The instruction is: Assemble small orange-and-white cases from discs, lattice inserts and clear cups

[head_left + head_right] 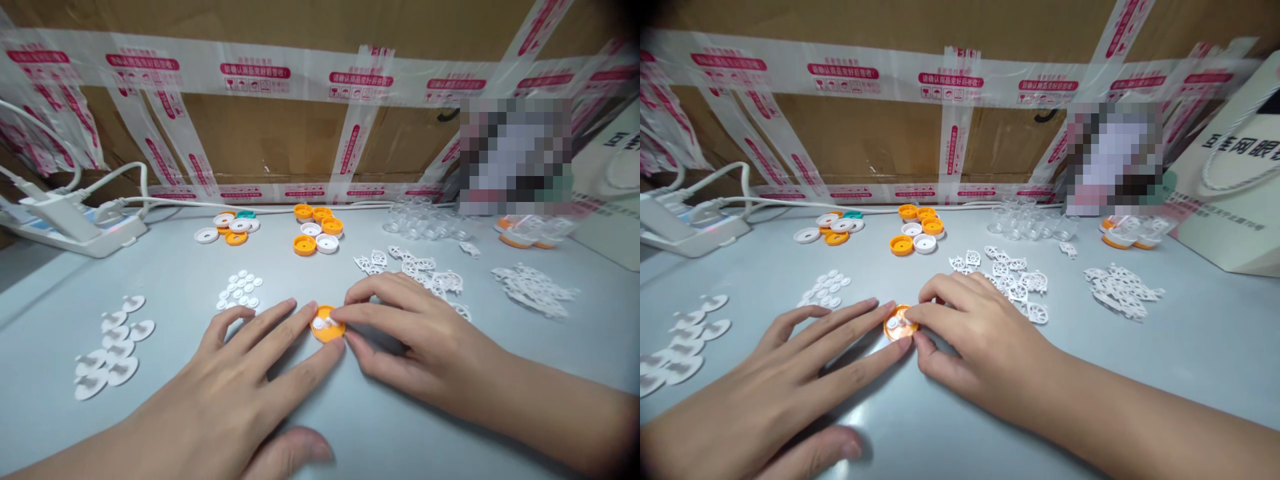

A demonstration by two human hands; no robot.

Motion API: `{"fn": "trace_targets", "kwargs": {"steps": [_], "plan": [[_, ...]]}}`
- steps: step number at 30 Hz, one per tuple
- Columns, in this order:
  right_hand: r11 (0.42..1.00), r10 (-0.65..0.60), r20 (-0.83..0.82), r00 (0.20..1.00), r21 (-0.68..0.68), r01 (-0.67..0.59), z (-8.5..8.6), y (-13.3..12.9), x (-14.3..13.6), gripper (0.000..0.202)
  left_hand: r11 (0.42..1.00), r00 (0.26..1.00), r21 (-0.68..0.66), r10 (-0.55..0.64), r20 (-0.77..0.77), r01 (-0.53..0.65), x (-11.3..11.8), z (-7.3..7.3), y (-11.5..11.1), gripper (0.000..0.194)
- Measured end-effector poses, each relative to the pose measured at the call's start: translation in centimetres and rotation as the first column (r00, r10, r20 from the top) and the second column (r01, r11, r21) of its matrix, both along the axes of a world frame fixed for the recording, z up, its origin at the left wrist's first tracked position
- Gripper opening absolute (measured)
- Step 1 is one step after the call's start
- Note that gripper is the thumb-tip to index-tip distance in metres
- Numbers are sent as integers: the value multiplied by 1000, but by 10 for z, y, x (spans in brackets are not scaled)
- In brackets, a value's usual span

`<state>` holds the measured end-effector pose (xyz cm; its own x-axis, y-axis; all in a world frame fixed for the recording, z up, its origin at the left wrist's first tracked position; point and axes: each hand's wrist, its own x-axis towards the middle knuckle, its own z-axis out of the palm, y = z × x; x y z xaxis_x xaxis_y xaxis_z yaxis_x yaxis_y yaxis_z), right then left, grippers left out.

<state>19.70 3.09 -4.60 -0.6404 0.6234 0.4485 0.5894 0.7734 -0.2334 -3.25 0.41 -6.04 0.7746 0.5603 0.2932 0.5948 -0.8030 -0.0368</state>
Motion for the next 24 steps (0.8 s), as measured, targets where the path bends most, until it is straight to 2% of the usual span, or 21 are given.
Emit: {"fn": "trace_targets", "kwargs": {"steps": [14, 22, 24], "plan": [[985, -5, -69, 998, -170, -6, 0, 1, 2, 17, 1000, 1000, -2, -3, 13, 3, 0, -1, 1, 52], [967, -9, -154, 988, -253, -31, 4, 2, 1, 17, 998, 998, 0, 70, -8, -70, 5, 6, -9, 44], [962, -15, -152, 988, -273, -27, 5, 2, 3, 19, 999, 999, -3, 49, -13, -49, 5, 8, -11, 42]]}}
